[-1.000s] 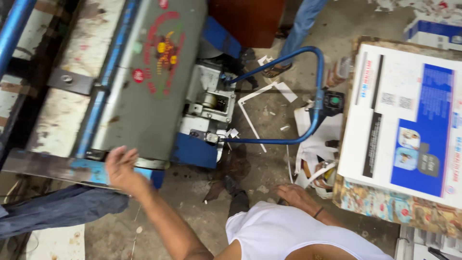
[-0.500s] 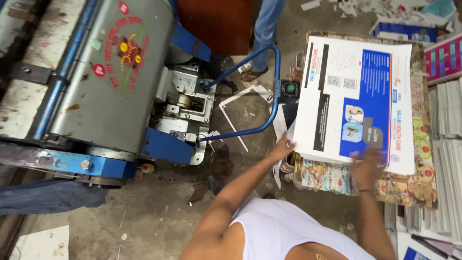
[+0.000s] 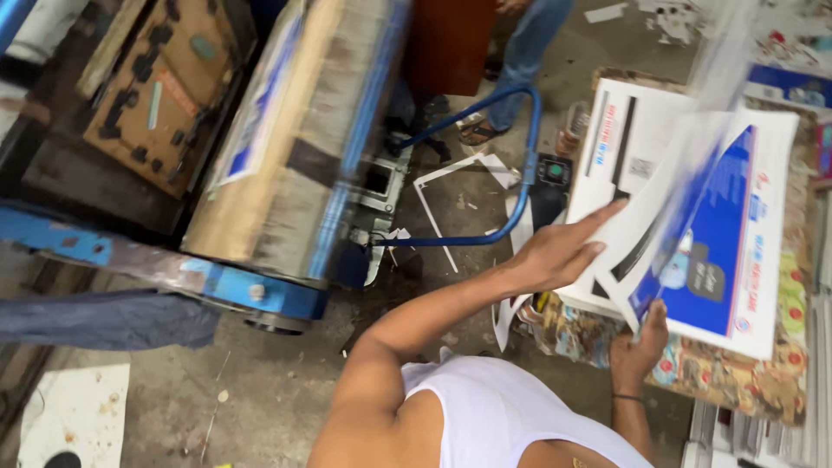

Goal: The person repeatedly picks up flat, printed cardboard sheets from a stack and feeds them into a blue industrial machine. The person then retrieves the processed sheets from the machine's output and places them onto a new stack, continuing this cycle throughout the video.

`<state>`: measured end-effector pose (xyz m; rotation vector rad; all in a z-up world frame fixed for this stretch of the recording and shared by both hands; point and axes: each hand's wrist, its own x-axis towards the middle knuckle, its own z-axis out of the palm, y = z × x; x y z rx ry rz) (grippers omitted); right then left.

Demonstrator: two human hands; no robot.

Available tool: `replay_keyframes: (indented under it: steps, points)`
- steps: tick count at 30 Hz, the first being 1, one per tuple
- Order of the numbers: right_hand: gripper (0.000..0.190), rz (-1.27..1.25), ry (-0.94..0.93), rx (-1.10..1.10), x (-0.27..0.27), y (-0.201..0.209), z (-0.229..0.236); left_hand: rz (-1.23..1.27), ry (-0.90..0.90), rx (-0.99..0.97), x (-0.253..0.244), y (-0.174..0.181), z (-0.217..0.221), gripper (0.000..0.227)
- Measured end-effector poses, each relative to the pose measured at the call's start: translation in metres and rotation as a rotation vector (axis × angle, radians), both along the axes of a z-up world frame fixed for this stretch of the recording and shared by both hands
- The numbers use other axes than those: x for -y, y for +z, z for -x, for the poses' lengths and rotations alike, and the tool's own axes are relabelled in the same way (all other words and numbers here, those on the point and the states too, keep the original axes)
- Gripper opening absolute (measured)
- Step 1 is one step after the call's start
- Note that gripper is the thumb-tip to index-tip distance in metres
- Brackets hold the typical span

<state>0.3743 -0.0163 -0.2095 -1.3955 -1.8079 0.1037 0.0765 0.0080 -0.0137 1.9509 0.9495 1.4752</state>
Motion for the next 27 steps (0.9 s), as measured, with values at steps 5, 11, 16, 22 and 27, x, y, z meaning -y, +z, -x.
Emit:
replay_keyframes:
  steps: [5, 11, 16, 22, 27]
  points:
    - [0.060, -0.087, 0.125, 0.012, -0.032, 0.046, 0.080, 0.257, 0.059, 0.312, 0.024, -0.022, 0.144, 0.048]
    - [0.077, -0.011, 0.332, 0.615, -0.101, 0.080, 0.232, 0.492, 0.767, 0.472, 0.003, -0.170, 0.354, 0.036]
    - [0.071, 0.161, 0.751, 0.782, -0.125, 0.078, 0.405, 0.862, 1.509, -0.202, 0.029, -0.290, 0.491, 0.032]
    - [0.040, -0.039, 1.012, 0.693, -0.100, 0.128, 0.495, 0.987, 1.797, -0.081, 0.085, -0.334, 0.616, 0.030]
    - [0.015, -0.216, 0.935, 0.320, -0.083, 0.164, 0.436, 1.437, 1.633, -0.052, 0.128, -0.316, 0.700, 0.039]
